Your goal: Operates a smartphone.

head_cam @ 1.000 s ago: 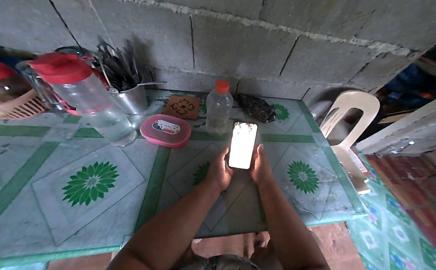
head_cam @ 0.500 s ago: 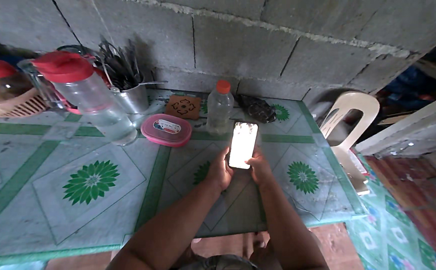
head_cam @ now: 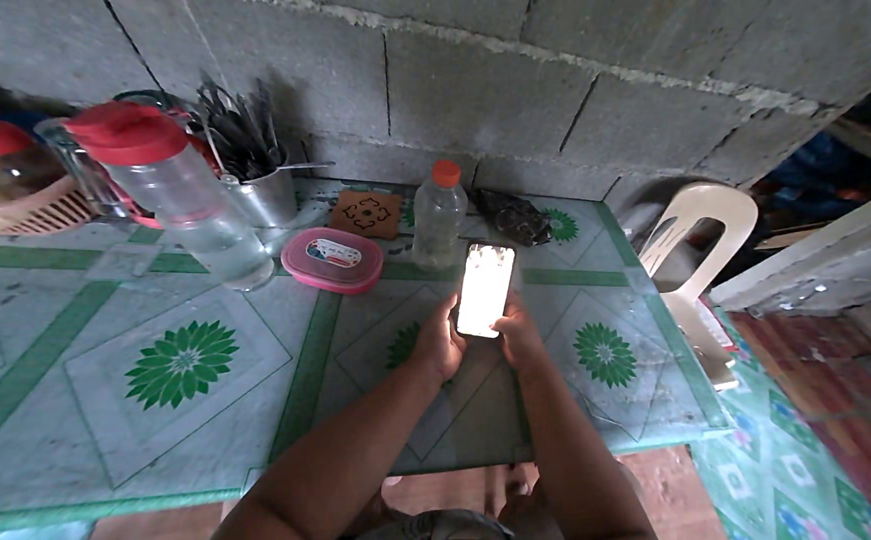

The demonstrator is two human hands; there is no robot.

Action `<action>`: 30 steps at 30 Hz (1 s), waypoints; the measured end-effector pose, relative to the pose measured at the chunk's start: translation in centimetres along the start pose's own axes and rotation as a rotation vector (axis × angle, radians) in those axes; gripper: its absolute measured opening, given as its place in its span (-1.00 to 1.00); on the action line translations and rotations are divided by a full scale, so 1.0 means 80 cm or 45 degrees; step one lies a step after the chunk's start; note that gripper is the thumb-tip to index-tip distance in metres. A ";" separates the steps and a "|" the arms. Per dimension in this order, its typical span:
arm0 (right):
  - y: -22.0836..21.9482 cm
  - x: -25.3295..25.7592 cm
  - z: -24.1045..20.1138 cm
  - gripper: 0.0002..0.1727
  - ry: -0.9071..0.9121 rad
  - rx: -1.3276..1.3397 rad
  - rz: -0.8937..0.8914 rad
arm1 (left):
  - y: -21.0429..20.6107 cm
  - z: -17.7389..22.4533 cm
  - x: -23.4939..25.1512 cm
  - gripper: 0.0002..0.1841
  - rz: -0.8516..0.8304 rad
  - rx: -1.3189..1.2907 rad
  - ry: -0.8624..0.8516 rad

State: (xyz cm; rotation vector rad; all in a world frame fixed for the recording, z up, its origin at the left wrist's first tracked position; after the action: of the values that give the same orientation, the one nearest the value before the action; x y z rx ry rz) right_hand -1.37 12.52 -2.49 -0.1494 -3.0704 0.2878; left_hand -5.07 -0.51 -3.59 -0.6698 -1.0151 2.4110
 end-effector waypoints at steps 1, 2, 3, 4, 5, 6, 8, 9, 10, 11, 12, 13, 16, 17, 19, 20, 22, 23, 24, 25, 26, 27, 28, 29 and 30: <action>-0.001 0.000 0.000 -0.17 0.001 -0.006 0.001 | 0.000 0.000 0.000 -0.51 0.001 0.002 0.001; -0.001 0.000 -0.001 -0.17 0.001 -0.008 -0.006 | -0.001 0.000 0.000 -0.51 0.003 0.003 0.003; -0.001 0.000 -0.001 -0.17 0.000 -0.006 -0.013 | -0.001 0.000 0.000 -0.51 0.006 0.002 0.005; 0.000 0.000 0.000 -0.17 0.001 0.001 -0.011 | -0.001 0.000 0.000 -0.51 0.006 -0.001 0.009; 0.001 0.000 0.001 -0.18 -0.001 0.005 -0.002 | -0.001 0.000 0.000 -0.51 0.008 -0.005 0.012; 0.001 0.000 0.002 -0.22 -0.007 0.008 0.020 | 0.000 0.000 0.000 -0.50 0.010 -0.010 0.014; 0.002 -0.003 0.005 -0.33 -0.032 0.022 0.112 | 0.001 -0.001 0.001 -0.49 0.011 -0.012 0.018; 0.002 -0.005 0.006 -0.35 -0.045 0.034 0.144 | 0.001 -0.002 0.002 -0.49 0.008 -0.007 0.019; 0.002 -0.006 0.006 -0.33 -0.055 0.048 0.149 | 0.002 -0.002 0.002 -0.49 0.005 -0.001 0.020; 0.001 -0.007 0.005 -0.29 -0.058 0.070 0.140 | 0.001 -0.002 0.002 -0.49 0.002 0.001 0.021; 0.000 -0.007 0.004 -0.24 -0.051 0.093 0.123 | 0.001 -0.002 0.001 -0.48 -0.001 0.000 0.024; -0.001 -0.006 0.003 -0.21 -0.044 0.114 0.109 | 0.001 -0.001 0.001 -0.48 -0.001 -0.001 0.024; -0.001 -0.005 0.003 -0.19 -0.031 0.180 0.095 | 0.001 0.000 0.000 -0.48 0.002 0.002 0.023; -0.001 -0.005 0.003 -0.19 -0.029 0.190 0.097 | 0.000 0.000 -0.001 -0.49 0.006 0.005 0.024; 0.000 -0.004 0.004 -0.21 -0.028 0.195 0.101 | 0.000 0.000 -0.001 -0.50 0.009 0.016 0.016; 0.000 -0.004 0.005 -0.22 -0.030 0.191 0.104 | 0.000 0.000 -0.001 -0.50 0.009 0.022 0.010; -0.002 -0.005 0.003 -0.22 -0.031 0.177 0.103 | 0.000 0.000 -0.001 -0.50 -0.010 0.038 -0.001; -0.003 -0.005 0.002 -0.20 -0.031 0.171 0.102 | -0.001 0.000 -0.002 -0.50 -0.012 0.038 -0.002; -0.004 -0.005 0.001 -0.19 -0.029 0.169 0.102 | -0.002 0.001 -0.002 -0.50 -0.006 0.030 0.001; -0.004 -0.005 0.000 -0.16 -0.019 0.169 0.102 | -0.002 0.001 -0.003 -0.51 0.007 0.018 0.006; -0.004 -0.004 0.000 -0.14 -0.008 0.172 0.102 | -0.003 0.001 -0.003 -0.51 0.019 0.004 0.009; -0.004 -0.004 0.001 -0.13 -0.001 0.175 0.096 | -0.002 0.001 -0.003 -0.52 0.023 -0.006 0.010; -0.003 -0.003 0.002 -0.11 0.006 0.176 0.087 | -0.002 0.001 -0.003 -0.52 0.025 -0.006 0.010; -0.002 -0.002 0.003 -0.10 0.013 0.175 0.080 | -0.003 0.001 -0.003 -0.52 0.022 0.000 0.008; -0.002 -0.001 0.003 -0.09 0.019 0.167 0.080 | -0.003 0.001 -0.003 -0.52 0.017 0.004 0.008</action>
State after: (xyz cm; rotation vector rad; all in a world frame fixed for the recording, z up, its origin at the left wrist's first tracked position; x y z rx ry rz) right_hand -1.30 12.33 -2.74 -0.2409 -3.0241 0.4875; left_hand -4.90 -0.53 -3.35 -0.6853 -1.0074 2.4197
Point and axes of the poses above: each hand's wrist, its own x-axis towards the middle knuckle, its own y-axis out of the back of the hand, z = x × y, the point moved 4 cm from there along x, towards the middle knuckle, and after that the axes turned 7 degrees about -z, right-handed, at the moved point
